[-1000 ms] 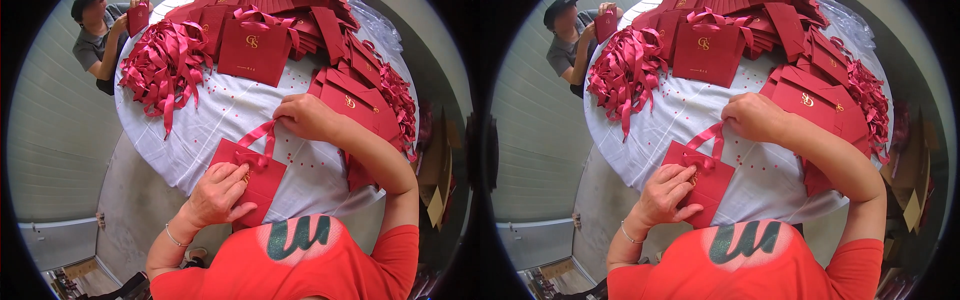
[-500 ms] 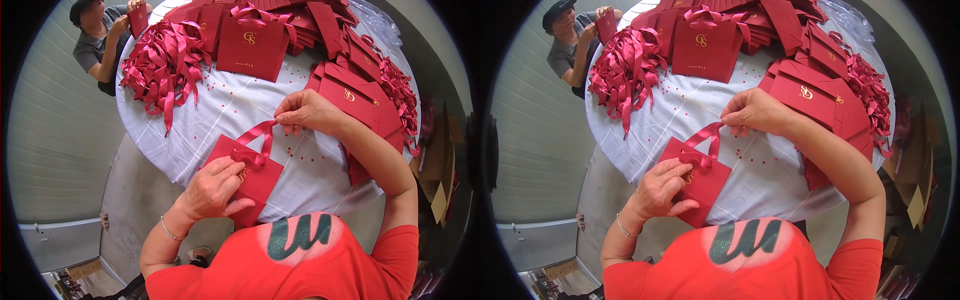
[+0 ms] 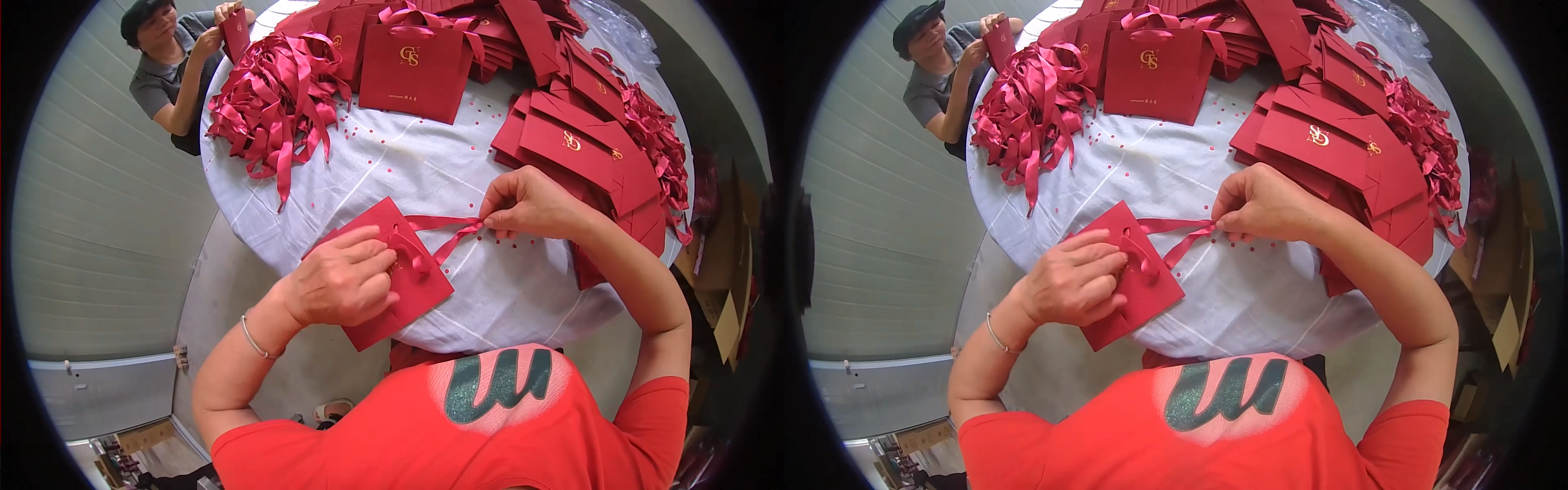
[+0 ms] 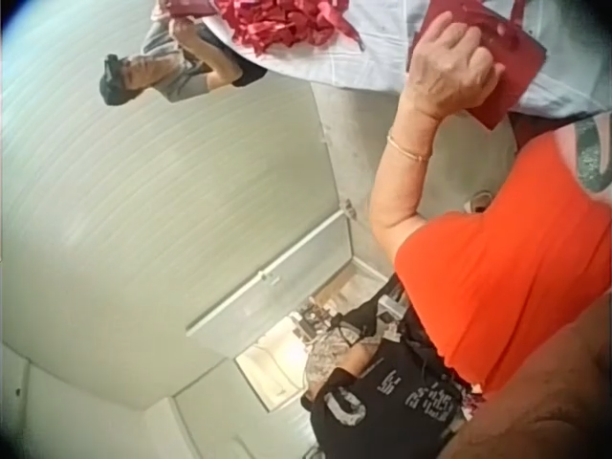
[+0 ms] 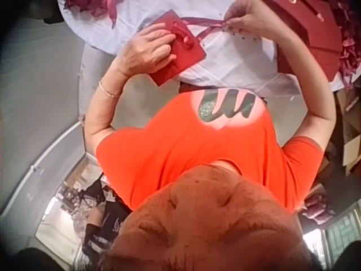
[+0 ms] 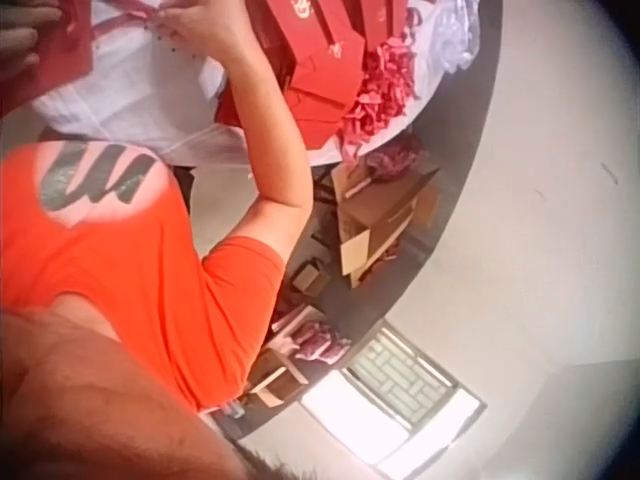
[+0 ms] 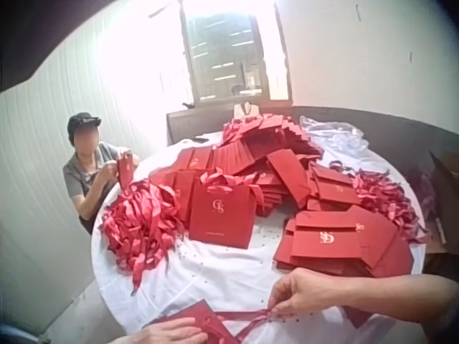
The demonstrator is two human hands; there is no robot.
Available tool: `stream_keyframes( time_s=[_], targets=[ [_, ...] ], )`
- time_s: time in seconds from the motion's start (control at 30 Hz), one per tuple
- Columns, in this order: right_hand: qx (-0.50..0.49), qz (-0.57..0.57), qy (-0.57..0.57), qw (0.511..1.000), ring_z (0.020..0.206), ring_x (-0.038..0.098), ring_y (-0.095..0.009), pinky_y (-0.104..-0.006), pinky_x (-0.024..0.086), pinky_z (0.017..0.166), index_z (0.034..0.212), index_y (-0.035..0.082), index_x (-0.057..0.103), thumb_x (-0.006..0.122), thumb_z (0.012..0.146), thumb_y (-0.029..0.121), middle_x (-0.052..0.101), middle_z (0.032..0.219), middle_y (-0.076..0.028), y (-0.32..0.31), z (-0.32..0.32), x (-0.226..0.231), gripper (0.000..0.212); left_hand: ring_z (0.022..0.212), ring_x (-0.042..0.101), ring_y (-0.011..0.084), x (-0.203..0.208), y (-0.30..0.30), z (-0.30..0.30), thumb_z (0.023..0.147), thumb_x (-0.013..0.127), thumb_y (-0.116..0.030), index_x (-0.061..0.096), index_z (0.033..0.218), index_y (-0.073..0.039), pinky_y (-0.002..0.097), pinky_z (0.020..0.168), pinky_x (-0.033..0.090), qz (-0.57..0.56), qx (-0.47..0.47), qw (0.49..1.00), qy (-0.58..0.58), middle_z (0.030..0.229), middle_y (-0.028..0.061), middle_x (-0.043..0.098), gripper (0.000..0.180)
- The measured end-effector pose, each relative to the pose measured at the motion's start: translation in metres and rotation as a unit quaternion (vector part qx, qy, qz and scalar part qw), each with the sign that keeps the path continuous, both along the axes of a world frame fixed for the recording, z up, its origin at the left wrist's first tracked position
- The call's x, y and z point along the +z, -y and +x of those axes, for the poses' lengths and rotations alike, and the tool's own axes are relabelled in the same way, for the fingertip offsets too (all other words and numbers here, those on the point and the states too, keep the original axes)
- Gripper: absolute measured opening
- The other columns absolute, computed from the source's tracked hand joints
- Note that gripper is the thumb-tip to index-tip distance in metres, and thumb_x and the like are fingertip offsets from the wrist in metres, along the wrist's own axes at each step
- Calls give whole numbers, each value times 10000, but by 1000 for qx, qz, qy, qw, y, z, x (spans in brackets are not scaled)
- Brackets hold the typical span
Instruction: The person threads a ribbon through the holes of a red paper bag, ties it into a bow, and sets it aside before folding the flap of a red envelope.
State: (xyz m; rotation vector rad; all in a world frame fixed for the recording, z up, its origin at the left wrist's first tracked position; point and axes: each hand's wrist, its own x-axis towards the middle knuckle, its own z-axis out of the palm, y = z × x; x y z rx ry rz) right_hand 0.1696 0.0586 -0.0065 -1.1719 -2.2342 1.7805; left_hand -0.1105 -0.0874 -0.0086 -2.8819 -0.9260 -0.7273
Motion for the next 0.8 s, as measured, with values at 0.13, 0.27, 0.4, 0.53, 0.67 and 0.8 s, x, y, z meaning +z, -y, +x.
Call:
stream_keyframes(
  time_s=[0.13,0.27,0.4,0.53,0.67,0.8],
  targets=[
    [-6,24,15,1000,662,659,-81,-247,499,501,926,5,726,689,858,66,697,741,-24,3,2,-2,98,942,650,307,-10,22,20,727,804,-138,583,764,-46,458,1005,478,-19,281,957,74,940,128,657,242],
    [-24,-10,-10,1000,694,665,-94,-250,524,564,923,-6,723,677,850,36,705,790,-38,2,1,0,96,1120,620,339,-18,35,34,754,800,-122,661,878,-52,512,1068,419,-56,333,939,60,1086,161,648,199],
    [-56,-25,-61,996,725,671,-109,-260,544,628,933,-12,719,676,836,12,709,852,-56,0,-2,-2,109,1146,605,353,-27,39,36,766,790,-103,697,951,-68,538,1072,408,-54,333,938,81,1142,168,641,210],
    [-72,-63,-76,992,727,671,-116,-264,549,628,955,-18,707,684,831,4,701,853,-57,-2,-2,-8,128,1140,607,363,-33,37,31,771,783,-98,699,1036,-51,526,1065,420,-81,322,934,133,1219,184,618,282],
    [-64,-71,-82,992,725,670,-119,-263,550,620,956,-21,699,693,839,7,694,843,-54,-6,-2,-12,121,1144,593,388,-29,31,38,772,745,-66,669,1090,-30,515,1055,432,-101,359,917,144,1363,260,532,329],
    [-47,-70,-74,994,721,671,-119,-264,552,618,950,-20,699,706,842,21,694,839,-55,-7,-4,-12,115,1271,533,451,-8,15,30,714,683,25,642,1013,-6,483,1070,431,-102,271,957,23,1451,330,444,303]
  ],
)
